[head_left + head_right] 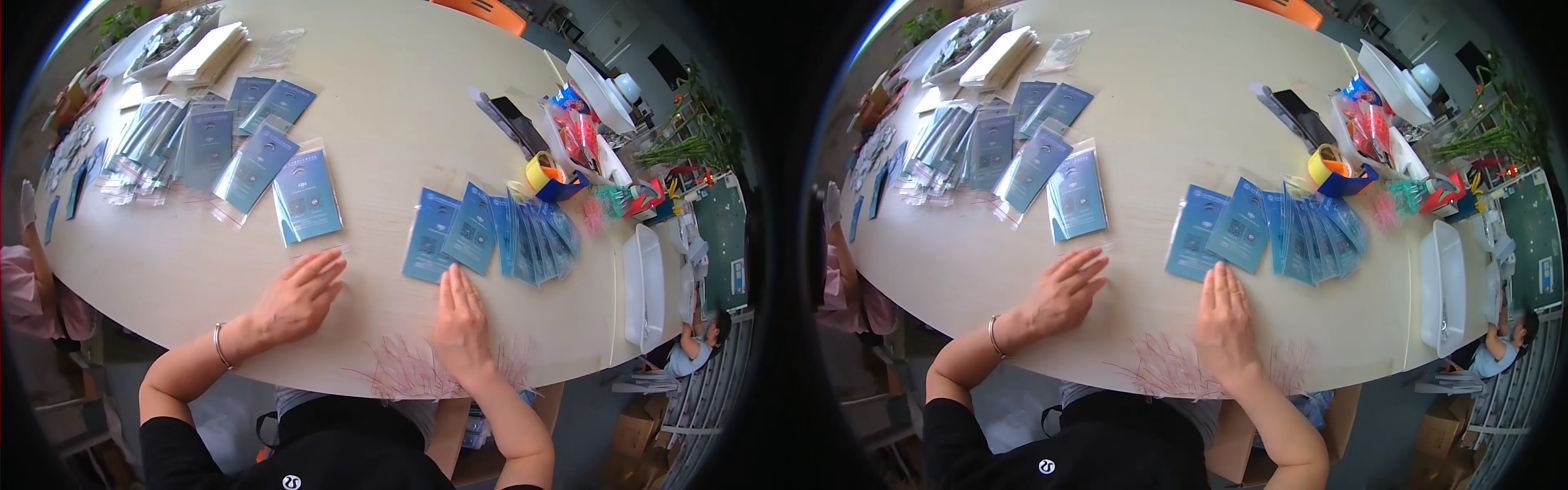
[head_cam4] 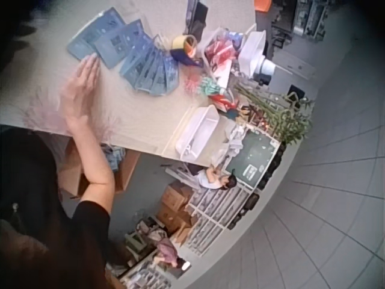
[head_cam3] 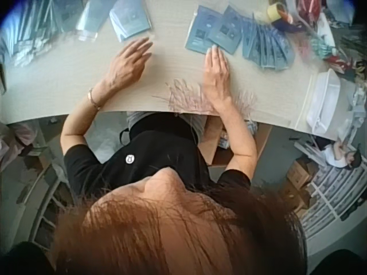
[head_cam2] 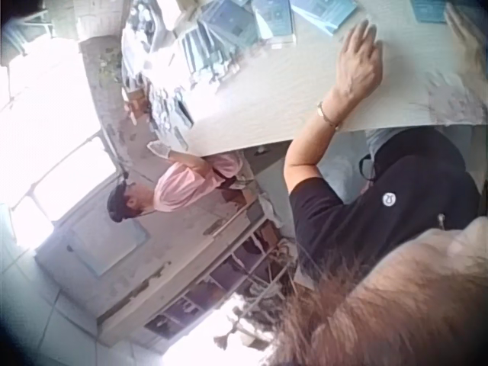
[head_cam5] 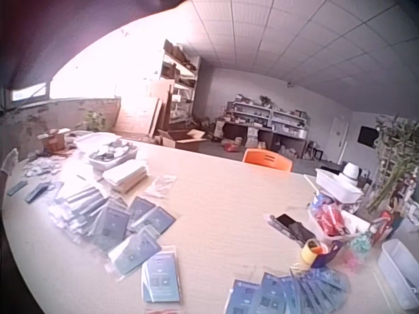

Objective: The person takes blue cards from a cardboard box and places them into clear plastic zip-lock bags on a table. They seal each bag and place it in a growing pile of finished packages.

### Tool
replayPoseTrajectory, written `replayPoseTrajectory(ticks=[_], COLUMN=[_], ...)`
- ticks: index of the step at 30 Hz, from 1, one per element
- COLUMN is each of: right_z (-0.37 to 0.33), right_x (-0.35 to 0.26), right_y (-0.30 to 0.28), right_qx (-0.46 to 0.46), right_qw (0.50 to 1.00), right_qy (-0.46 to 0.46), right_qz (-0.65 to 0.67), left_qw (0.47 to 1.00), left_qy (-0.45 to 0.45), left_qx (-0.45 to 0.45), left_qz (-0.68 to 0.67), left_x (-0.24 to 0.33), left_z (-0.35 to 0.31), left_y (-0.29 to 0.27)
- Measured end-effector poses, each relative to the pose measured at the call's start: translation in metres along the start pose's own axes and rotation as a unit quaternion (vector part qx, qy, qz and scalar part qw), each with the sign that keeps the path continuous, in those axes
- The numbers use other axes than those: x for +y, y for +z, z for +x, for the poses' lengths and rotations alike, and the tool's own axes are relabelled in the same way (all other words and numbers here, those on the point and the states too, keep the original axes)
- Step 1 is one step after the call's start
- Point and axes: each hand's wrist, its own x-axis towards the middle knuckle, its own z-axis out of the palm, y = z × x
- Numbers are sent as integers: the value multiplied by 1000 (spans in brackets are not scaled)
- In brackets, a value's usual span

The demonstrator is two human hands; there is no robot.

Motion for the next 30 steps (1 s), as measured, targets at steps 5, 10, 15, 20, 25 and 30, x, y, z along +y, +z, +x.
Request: replayPoseTrajectory(ticks=[5, 10, 15, 20, 25, 30], right_z=[-3, 14, 18, 3, 4, 7], right_x=[34, -1, 5, 9, 13, 11], right_y=[-10, -23, -3, -15, -9, -5], right_qx=[25, 36, 26, -11, -15, 15], right_qw=[993, 989, 948, 929, 955, 960], right_qy=[51, 38, 96, 131, 54, 22], right_qz=[-106, 141, 302, 346, 291, 279], left_qw=[976, 991, 989, 992, 992, 992], left_qy=[-210, -97, -39, 36, 28, 21], left_qx=[-21, -51, -62, -40, -64, -66], left_qz=[-54, -82, -132, -117, -104, -102], left_x=[-40, 1, 16, 18, 20, 21], left_z=[25, 40, 64, 71, 76, 75], left_y=[-17, -6, 7, 13, 6, 9])
